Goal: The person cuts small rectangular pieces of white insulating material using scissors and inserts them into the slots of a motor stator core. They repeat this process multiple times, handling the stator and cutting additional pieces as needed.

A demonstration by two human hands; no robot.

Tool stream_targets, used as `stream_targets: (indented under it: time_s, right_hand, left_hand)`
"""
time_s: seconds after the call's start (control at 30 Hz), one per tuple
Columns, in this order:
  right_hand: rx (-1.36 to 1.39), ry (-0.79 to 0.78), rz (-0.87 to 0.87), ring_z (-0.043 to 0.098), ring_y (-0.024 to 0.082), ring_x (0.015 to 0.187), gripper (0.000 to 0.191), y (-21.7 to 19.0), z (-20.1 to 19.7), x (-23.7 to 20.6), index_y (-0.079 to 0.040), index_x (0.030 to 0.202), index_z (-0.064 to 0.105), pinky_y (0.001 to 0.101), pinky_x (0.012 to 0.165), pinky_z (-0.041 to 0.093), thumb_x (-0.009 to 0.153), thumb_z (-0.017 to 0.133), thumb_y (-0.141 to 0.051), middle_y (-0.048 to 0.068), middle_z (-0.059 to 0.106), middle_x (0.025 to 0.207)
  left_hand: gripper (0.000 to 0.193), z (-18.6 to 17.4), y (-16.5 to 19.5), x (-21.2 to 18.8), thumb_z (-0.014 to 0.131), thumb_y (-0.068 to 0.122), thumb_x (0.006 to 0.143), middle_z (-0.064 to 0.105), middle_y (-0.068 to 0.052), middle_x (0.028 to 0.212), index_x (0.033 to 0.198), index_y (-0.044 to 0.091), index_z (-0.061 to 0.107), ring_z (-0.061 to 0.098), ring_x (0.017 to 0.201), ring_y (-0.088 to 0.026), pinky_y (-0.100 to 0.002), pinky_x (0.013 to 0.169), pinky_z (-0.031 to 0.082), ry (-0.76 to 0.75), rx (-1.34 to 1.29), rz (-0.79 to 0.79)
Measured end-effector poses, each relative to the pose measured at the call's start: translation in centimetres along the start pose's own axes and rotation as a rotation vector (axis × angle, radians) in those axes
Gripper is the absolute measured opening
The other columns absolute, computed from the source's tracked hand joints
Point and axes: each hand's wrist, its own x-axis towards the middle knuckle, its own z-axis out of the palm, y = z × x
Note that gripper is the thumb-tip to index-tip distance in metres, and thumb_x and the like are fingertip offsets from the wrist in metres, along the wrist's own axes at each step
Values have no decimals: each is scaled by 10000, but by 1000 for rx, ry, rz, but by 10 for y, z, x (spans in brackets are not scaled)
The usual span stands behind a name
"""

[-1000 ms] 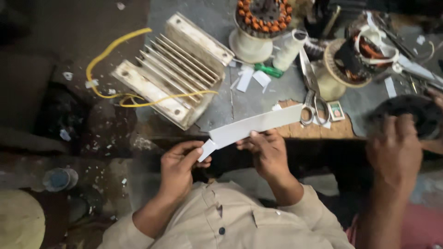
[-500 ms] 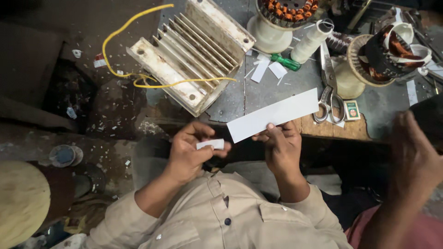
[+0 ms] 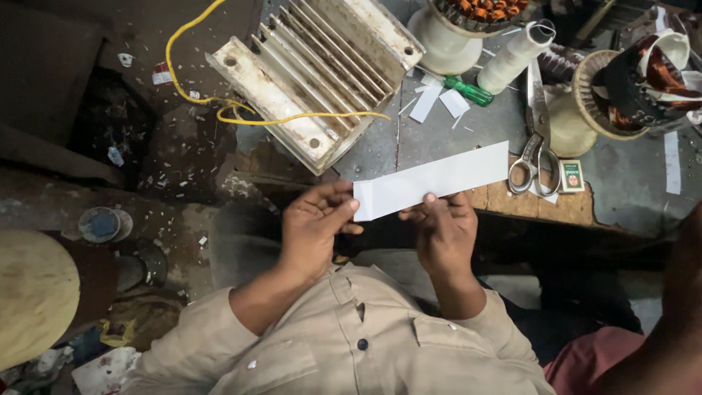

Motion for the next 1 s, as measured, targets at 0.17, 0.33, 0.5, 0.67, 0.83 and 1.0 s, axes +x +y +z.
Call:
stream_targets:
  time_s: [0.17,0.33,0.5,0.67,0.83,1.0]
  right_hand:
    - [21,2,0,720,243,837,185,0,3,-2,55,1207,570,370,760,617,1039,569,-22,162,695,1019]
    - [38,21,3,716,250,834,199,3,0,-4,49,1210,566,386,760,612,1024,584,-20,165,699,1013]
    - [-4,-24,101,706,219,887,224,13,2,-10,47,1195,590,356,809,585,973,624,33,151,711,1042]
    - [-78,-77,149,695,193,877,174,20,7,-14,57,1128,667,327,803,562,954,678,41,133,729,1013]
    - [-31,-63,139,701,193,855,138,18,13,-15,53,1094,694,325,790,566,960,702,20,128,740,987]
    - [3,-44,110,703,194,870,165,17,16,-17,52,1107,688,323,804,572,945,711,28,128,738,1020]
  left_hand:
    - [251,7,-8,3,729,25,922,737,-104,997,1161,-47,701,713,848,-145,-296,697,639,-1,75,-1]
    - [215,10,-8,4,727,47,943,748,-119,977,1120,-72,696,728,818,-167,-311,681,633,-8,72,-75]
    - [178,18,-9,3,713,73,945,755,-131,913,1076,-42,681,747,750,-193,-318,678,642,-16,42,-98]
    - [175,20,-12,1,710,57,954,750,-131,938,1089,-52,686,742,776,-188,-328,707,645,-78,17,-64]
    - [192,16,-19,-1,715,8,947,749,-142,976,1121,-68,688,739,811,-182,-330,750,645,-109,-59,-26]
    - [210,17,-26,-2,722,-36,932,756,-164,990,1133,-82,684,747,817,-196,-345,771,649,-122,-90,35]
